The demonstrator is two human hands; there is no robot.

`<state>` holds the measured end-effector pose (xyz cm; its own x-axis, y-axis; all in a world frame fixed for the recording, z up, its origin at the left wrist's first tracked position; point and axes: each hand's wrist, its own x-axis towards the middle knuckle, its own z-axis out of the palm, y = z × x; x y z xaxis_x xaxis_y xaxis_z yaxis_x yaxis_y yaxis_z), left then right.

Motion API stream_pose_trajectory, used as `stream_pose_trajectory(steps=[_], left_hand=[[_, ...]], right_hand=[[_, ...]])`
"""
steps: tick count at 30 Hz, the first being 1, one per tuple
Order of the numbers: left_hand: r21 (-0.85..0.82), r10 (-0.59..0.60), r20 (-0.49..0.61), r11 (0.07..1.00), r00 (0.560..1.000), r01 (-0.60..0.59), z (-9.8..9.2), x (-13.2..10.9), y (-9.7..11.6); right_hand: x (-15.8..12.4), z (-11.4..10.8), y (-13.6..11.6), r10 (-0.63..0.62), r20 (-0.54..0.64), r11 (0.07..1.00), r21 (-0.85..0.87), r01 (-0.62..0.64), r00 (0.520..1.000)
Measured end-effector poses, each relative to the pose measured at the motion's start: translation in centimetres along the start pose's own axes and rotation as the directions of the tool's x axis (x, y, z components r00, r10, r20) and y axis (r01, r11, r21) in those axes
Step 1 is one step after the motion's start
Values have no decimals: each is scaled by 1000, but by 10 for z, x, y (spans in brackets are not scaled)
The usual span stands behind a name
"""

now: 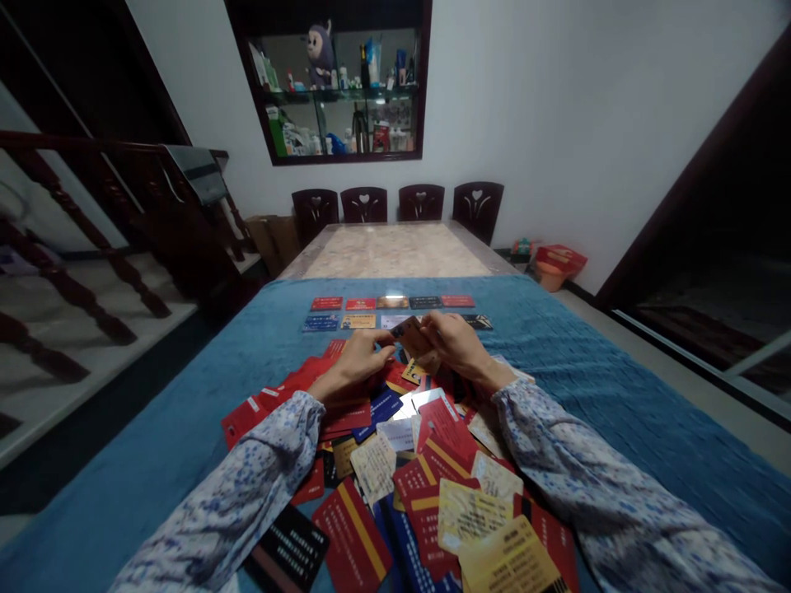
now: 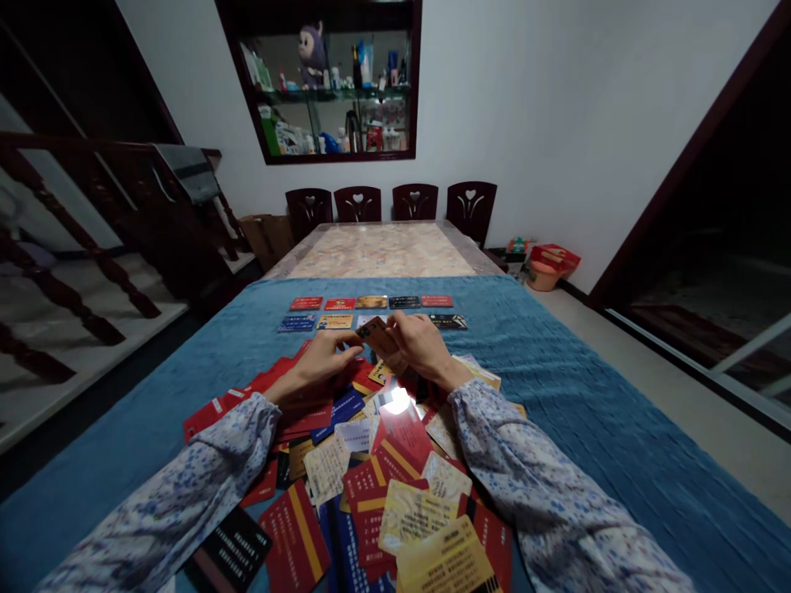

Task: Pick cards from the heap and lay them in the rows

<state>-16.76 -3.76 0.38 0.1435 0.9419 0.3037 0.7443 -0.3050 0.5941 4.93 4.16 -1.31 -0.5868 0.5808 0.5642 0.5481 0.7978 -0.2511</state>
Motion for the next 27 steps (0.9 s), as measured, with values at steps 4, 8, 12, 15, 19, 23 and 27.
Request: stream_pose_trajectory(steps=[4,8,12,15,19,23,27], left_hand=[[26,38,-149,999,988,-35,1,1,-1],[47,85,-165,996,983,-78,4,-2,4],[84,143,-98,987,985,-135,11,-7,7],[142,146,-55,980,988,-137,17,-9,5],[165,131,8,978,991,-130,22,-9,2],[139,108,27,984,994,-111,25,-9,2],[147,114,17,983,993,-115,25,-9,3]], right_hand=[[0,-2,-1,-67,35,987,-144,71,997],[-1,-2,-4,-127,83,967,-211,142,988],[-2,0,-7,-169,105,954,-231,190,980],[-3,2,-6,-168,112,950,-245,191,979],[-4,4,-4,-176,118,949,-244,201,977],[-5,6,-2,-197,106,941,-260,218,975],[-5,5,-3,-214,104,927,-293,236,971]])
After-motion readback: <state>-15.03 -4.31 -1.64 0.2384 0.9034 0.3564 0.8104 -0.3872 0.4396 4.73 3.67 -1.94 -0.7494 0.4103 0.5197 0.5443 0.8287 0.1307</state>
